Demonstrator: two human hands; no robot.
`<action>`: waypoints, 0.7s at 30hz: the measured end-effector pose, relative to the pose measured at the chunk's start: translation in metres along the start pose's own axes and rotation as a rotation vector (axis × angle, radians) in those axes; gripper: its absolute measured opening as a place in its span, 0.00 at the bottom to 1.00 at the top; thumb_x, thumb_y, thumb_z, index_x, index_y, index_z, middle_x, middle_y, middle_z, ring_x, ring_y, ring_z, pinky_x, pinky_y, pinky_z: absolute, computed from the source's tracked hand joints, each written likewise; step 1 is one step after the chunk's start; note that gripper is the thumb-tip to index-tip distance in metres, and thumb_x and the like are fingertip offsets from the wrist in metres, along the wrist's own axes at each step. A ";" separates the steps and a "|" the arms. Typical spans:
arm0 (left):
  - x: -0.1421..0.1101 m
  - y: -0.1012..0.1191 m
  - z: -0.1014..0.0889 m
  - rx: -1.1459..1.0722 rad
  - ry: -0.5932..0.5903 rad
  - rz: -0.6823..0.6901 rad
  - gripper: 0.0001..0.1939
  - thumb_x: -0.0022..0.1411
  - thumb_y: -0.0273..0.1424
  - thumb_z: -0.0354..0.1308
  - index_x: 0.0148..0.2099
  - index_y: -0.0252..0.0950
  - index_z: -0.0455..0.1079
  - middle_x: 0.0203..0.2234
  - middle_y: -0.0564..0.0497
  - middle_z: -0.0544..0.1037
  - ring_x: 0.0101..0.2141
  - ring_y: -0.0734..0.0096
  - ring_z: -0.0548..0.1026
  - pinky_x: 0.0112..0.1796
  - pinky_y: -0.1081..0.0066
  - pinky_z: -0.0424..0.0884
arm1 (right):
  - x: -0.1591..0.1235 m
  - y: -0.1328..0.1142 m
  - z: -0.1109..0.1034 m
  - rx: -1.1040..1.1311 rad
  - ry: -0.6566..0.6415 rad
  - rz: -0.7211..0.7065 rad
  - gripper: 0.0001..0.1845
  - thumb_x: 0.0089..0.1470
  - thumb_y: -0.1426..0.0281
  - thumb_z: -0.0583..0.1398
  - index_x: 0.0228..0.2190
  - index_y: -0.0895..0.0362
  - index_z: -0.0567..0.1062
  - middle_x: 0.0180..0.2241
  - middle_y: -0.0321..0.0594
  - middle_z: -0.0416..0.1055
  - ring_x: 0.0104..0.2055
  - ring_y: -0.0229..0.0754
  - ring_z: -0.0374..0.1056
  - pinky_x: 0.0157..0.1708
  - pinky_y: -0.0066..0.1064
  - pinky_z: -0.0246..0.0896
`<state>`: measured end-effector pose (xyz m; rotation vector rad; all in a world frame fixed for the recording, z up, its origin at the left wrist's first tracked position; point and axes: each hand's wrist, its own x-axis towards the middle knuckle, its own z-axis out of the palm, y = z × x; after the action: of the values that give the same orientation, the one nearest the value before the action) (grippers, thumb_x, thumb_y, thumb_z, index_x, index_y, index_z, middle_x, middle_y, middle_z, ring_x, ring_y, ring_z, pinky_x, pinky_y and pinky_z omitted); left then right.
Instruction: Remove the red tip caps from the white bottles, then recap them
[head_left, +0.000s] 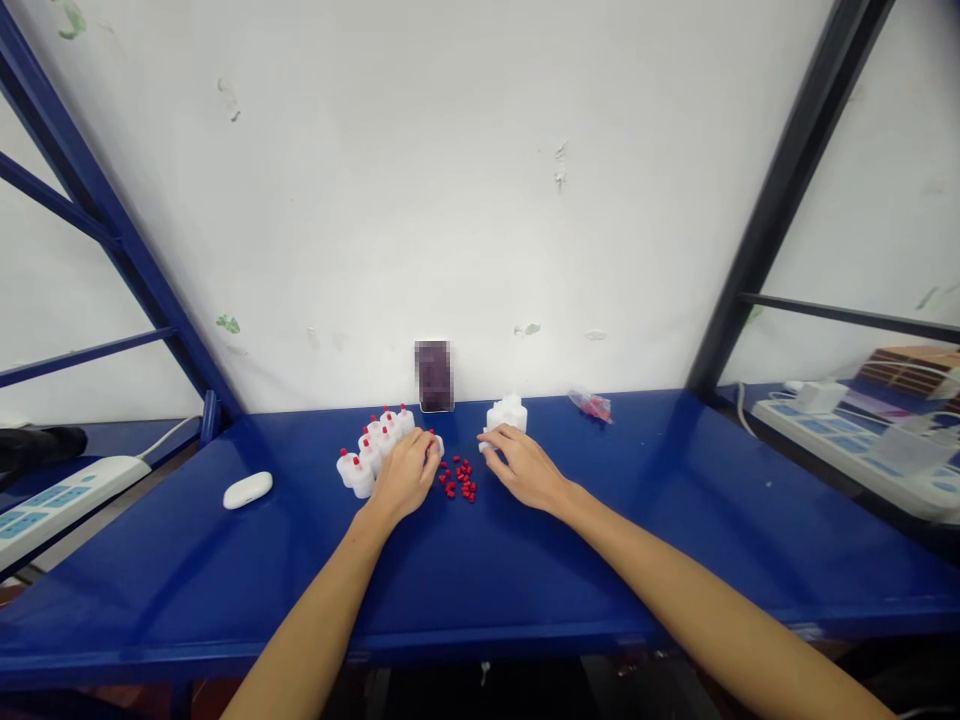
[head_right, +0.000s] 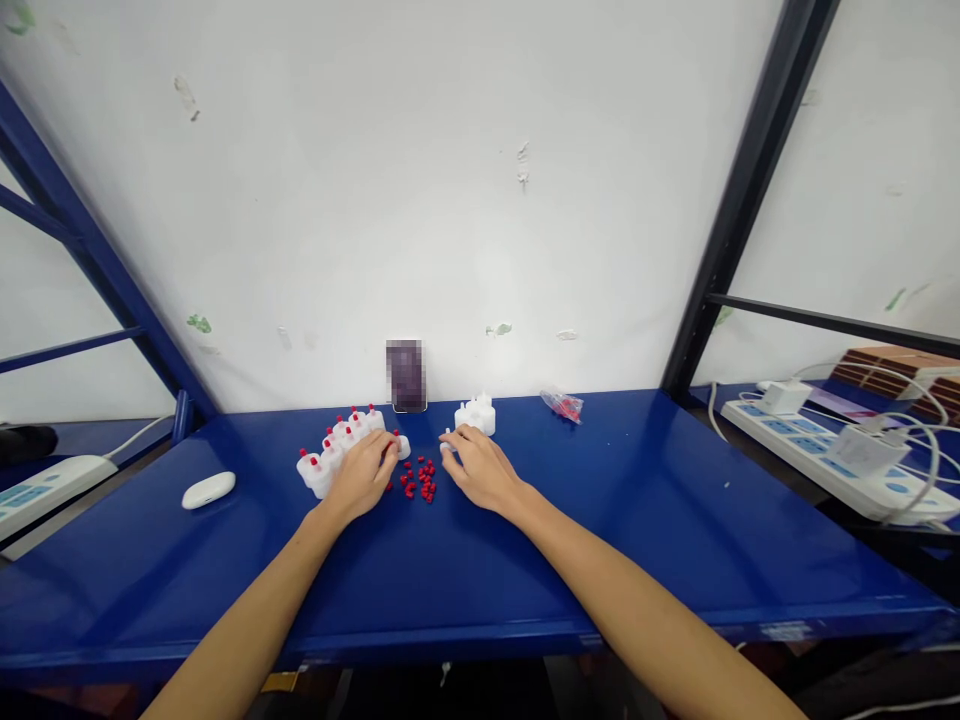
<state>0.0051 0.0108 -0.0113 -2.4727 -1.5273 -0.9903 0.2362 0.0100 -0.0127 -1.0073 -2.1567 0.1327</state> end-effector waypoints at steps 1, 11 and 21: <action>0.000 0.002 0.001 0.013 -0.036 0.033 0.14 0.69 0.32 0.42 0.36 0.37 0.68 0.32 0.48 0.71 0.33 0.64 0.71 0.35 0.65 0.66 | 0.000 0.005 0.003 -0.036 -0.029 0.001 0.14 0.63 0.72 0.52 0.47 0.57 0.74 0.41 0.46 0.71 0.44 0.46 0.68 0.47 0.38 0.62; -0.005 0.002 0.009 0.010 -0.126 0.106 0.13 0.65 0.32 0.50 0.46 0.38 0.73 0.39 0.46 0.71 0.42 0.61 0.73 0.44 0.63 0.69 | 0.003 0.020 0.001 -0.197 -0.077 0.087 0.12 0.56 0.76 0.56 0.41 0.55 0.76 0.40 0.43 0.69 0.34 0.40 0.68 0.35 0.30 0.59; 0.000 -0.006 0.019 0.005 0.131 -0.087 0.18 0.67 0.29 0.45 0.57 0.36 0.65 0.48 0.42 0.66 0.49 0.57 0.68 0.51 0.57 0.67 | -0.038 0.041 -0.041 -0.193 -0.081 0.430 0.24 0.47 0.75 0.57 0.48 0.54 0.72 0.27 0.34 0.72 0.37 0.45 0.67 0.38 0.32 0.57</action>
<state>0.0087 0.0208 -0.0278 -2.3047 -1.6045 -1.1363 0.3050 0.0033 -0.0207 -1.5936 -2.0213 0.1732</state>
